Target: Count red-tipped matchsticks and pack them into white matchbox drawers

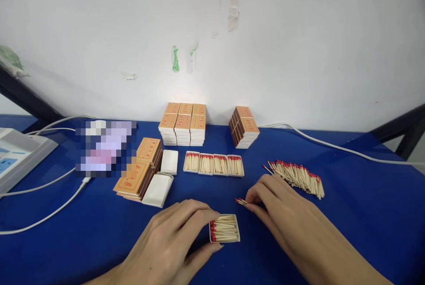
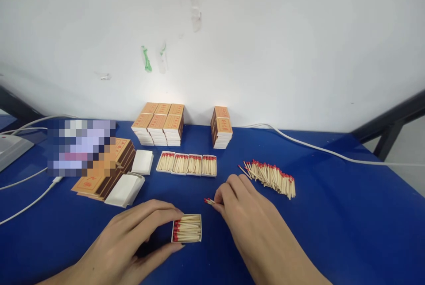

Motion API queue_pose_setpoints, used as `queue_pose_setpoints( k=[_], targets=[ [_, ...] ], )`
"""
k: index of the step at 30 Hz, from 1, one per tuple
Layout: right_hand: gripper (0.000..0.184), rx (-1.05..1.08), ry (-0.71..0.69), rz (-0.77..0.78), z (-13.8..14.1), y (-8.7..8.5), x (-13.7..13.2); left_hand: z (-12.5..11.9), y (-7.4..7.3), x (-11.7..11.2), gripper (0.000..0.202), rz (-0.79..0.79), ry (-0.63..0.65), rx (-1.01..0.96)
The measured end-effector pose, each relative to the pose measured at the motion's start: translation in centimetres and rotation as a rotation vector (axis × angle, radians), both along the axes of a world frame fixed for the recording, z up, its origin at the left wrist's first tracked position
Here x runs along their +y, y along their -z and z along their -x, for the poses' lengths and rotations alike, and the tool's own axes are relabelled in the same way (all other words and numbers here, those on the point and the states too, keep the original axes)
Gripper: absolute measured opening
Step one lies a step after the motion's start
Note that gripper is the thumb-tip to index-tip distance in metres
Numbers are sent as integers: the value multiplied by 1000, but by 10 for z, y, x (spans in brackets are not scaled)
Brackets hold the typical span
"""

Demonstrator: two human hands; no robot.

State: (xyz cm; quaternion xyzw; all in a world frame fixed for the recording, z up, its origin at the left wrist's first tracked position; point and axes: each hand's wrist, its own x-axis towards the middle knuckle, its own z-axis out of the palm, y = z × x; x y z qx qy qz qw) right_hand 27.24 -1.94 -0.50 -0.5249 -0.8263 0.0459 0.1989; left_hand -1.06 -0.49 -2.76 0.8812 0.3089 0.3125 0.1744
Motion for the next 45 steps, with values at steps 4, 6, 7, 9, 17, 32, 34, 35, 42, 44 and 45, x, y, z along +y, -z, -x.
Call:
queue_pose_setpoints(
  k=[4,6,7,9,17,32,34,35,42,44,45],
  targets=[
    [29,-2,54,-101,8,-5,0,3,8,-5,38,57,-69,-1],
    [23,55,74,-80,14,-8,-3,5,13,-7,56,118,-109,-2],
    [21,94,50,-55,17,-10,-4,6,16,-8,63,150,-120,-3],
    [21,151,-45,1,24,-11,-7,7,19,-10,72,191,-128,-7],
    [25,43,-189,-59,38,-6,-8,8,23,-11,76,233,-133,-9],
    [21,38,-124,-13,39,2,-10,6,18,-9,62,97,-119,4],
    [23,60,-122,-1,39,2,-10,6,15,-10,60,60,-118,6],
    [23,76,-118,13,39,1,-10,5,14,-10,59,41,-119,6],
    [12,278,-88,272,26,-2,-10,2,2,-8,38,-241,-120,54],
    [14,314,-83,315,25,-3,-9,1,-1,-10,37,-295,-135,78],
    [15,323,-82,326,25,-3,-9,0,-2,-11,38,-306,-146,97]
  ],
)
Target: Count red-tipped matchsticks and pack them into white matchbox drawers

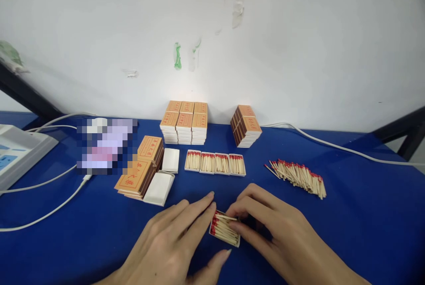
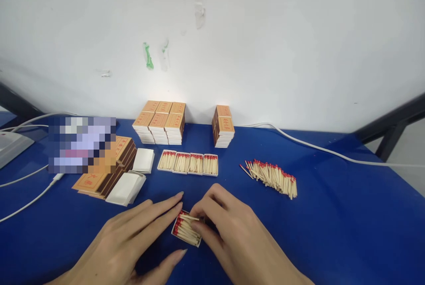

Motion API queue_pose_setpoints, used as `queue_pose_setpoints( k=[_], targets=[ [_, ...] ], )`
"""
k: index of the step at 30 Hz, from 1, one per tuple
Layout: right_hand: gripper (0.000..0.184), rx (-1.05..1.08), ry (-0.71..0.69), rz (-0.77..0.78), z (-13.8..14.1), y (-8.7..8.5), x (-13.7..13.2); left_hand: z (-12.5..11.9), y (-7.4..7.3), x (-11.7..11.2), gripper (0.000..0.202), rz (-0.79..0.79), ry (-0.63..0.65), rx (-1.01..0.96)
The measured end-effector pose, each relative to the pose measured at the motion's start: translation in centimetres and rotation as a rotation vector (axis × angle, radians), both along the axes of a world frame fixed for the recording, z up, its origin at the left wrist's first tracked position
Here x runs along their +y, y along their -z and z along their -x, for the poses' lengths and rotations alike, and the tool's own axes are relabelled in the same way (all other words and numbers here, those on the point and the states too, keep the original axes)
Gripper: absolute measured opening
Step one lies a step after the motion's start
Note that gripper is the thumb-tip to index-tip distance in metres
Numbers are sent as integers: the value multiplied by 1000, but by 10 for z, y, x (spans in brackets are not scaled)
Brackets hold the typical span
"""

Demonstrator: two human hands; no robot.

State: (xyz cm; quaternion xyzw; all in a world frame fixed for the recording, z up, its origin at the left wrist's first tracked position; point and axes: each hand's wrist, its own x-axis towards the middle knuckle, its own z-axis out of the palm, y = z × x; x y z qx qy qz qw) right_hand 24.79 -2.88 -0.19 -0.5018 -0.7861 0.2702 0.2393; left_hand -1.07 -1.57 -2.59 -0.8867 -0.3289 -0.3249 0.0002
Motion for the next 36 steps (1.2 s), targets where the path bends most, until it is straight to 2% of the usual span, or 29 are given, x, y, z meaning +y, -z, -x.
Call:
queue_pose_setpoints(
  k=[6,14,20,29,36],
  targets=[
    [16,36,21,-6,3,-1,0,-2,-1,-3,47,-16,23,125],
    [12,14,46,0,0,-4,1,-1,-3,2,36,-2,44,36],
    [18,37,38,12,0,-8,1,-1,-5,5,37,7,69,-11],
    [17,65,70,80,0,-6,1,-1,-7,5,38,2,75,70],
    [20,75,92,107,0,-5,1,-2,-9,6,36,40,107,52]
  ],
)
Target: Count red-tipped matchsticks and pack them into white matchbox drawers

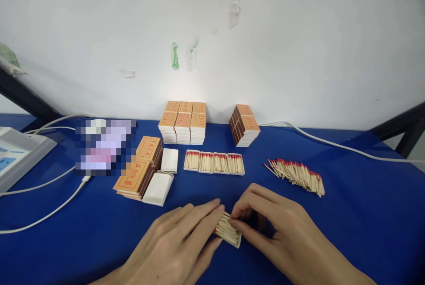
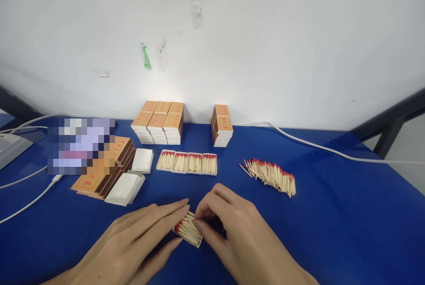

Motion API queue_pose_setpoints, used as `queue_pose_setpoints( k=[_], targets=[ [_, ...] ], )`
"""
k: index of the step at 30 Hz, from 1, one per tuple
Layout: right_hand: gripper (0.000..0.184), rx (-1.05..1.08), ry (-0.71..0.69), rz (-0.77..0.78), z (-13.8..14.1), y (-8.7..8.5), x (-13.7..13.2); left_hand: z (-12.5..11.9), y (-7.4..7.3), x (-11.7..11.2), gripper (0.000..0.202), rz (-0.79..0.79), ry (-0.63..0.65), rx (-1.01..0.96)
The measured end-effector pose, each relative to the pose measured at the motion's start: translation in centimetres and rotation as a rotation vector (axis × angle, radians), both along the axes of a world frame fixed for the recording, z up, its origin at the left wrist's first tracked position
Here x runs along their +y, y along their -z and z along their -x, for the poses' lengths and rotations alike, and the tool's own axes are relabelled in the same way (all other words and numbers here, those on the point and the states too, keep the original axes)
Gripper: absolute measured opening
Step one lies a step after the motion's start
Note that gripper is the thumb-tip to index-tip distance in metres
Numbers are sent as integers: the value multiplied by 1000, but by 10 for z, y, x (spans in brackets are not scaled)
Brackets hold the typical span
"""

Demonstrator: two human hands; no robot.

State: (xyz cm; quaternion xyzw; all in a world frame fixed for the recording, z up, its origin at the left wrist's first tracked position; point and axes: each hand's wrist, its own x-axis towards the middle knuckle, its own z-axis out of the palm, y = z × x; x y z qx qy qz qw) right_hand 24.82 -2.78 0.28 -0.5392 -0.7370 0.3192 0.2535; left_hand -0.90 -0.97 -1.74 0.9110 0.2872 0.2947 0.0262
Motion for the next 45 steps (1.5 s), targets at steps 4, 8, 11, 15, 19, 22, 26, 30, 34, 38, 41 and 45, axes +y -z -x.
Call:
queue_pose_setpoints(
  k=[4,8,11,15,19,22,26,30,34,38,41,45],
  targets=[
    [19,-18,-2,22,0,0,-1,0,0,0,29,119,25,-56],
    [18,0,-30,22,1,1,-1,0,3,2,26,294,77,-135],
    [18,1,-55,15,1,2,-2,1,6,4,27,329,107,-158],
    [15,-37,-83,54,1,1,-2,1,9,6,21,340,113,-190],
    [15,-43,-96,103,1,-1,-3,1,9,6,16,384,105,-224],
    [12,-14,-102,124,0,0,-3,1,9,6,16,382,98,-250],
    [12,18,-97,150,2,-2,-2,1,8,5,16,395,99,-262],
    [14,-4,-116,142,3,-6,-2,1,8,6,14,424,110,-281],
    [14,-17,-128,129,3,-3,-3,0,5,6,15,459,116,-238],
    [16,-17,-141,104,3,0,-4,-2,4,5,14,444,100,-224],
    [17,-7,-149,78,2,-1,-4,-2,4,4,13,435,103,-215],
    [19,-10,-147,82,3,-2,-3,-3,0,2,14,450,95,-183]
  ],
)
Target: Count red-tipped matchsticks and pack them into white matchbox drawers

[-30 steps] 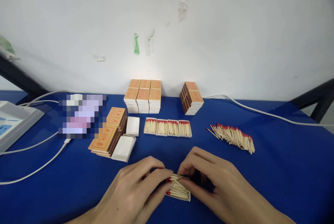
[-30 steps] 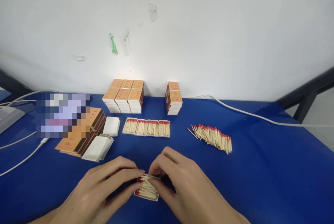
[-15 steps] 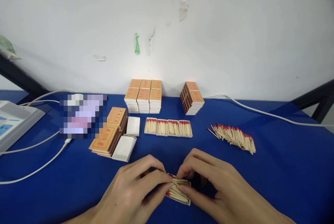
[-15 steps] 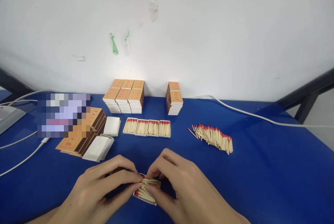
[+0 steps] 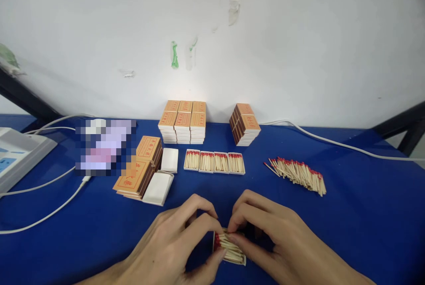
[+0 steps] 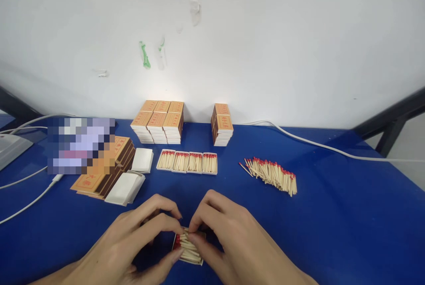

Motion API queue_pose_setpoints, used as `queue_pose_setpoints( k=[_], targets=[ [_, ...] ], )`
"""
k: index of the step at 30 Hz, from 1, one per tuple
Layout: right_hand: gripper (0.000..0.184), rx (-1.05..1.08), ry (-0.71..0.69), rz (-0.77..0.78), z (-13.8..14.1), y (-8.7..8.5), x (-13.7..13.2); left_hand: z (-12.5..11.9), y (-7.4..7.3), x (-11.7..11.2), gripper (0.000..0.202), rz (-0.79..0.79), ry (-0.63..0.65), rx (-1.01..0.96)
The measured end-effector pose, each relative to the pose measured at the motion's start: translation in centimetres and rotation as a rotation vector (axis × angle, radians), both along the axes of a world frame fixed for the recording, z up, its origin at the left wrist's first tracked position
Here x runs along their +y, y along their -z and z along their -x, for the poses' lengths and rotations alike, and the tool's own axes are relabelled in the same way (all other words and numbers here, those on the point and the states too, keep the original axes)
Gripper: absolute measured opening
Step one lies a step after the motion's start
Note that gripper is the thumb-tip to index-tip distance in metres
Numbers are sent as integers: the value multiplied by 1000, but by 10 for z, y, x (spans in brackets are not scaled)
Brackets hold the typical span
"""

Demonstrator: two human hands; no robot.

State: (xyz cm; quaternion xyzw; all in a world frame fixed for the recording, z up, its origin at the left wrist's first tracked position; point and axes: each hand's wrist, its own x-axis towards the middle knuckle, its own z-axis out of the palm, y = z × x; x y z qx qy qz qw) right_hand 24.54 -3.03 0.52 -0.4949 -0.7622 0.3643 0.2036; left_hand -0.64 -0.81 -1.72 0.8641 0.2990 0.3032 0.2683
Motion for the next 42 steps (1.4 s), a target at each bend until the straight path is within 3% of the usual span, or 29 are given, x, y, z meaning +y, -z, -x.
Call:
queue_pose_setpoints(
  k=[5,15,21,27,34,35,40,42],
  targets=[
    [18,-9,-5,-3,-1,2,0,0,-4,1,24,54,39,-12],
    [13,-19,30,-17,5,5,-2,3,3,3,17,68,73,-10],
    [11,-24,35,0,4,4,-3,0,-1,2,21,57,47,-21],
    [12,-26,43,-7,2,1,-4,4,0,-1,67,9,14,38],
    [6,-16,81,85,1,-10,1,1,4,0,66,36,-2,40],
    [8,-31,79,89,0,-11,2,1,4,0,68,23,-5,48],
    [59,-115,55,24,0,-8,-1,3,3,-2,77,26,-14,84],
    [57,-161,59,-27,2,-3,-3,3,4,-4,77,15,-38,81]
  ],
)
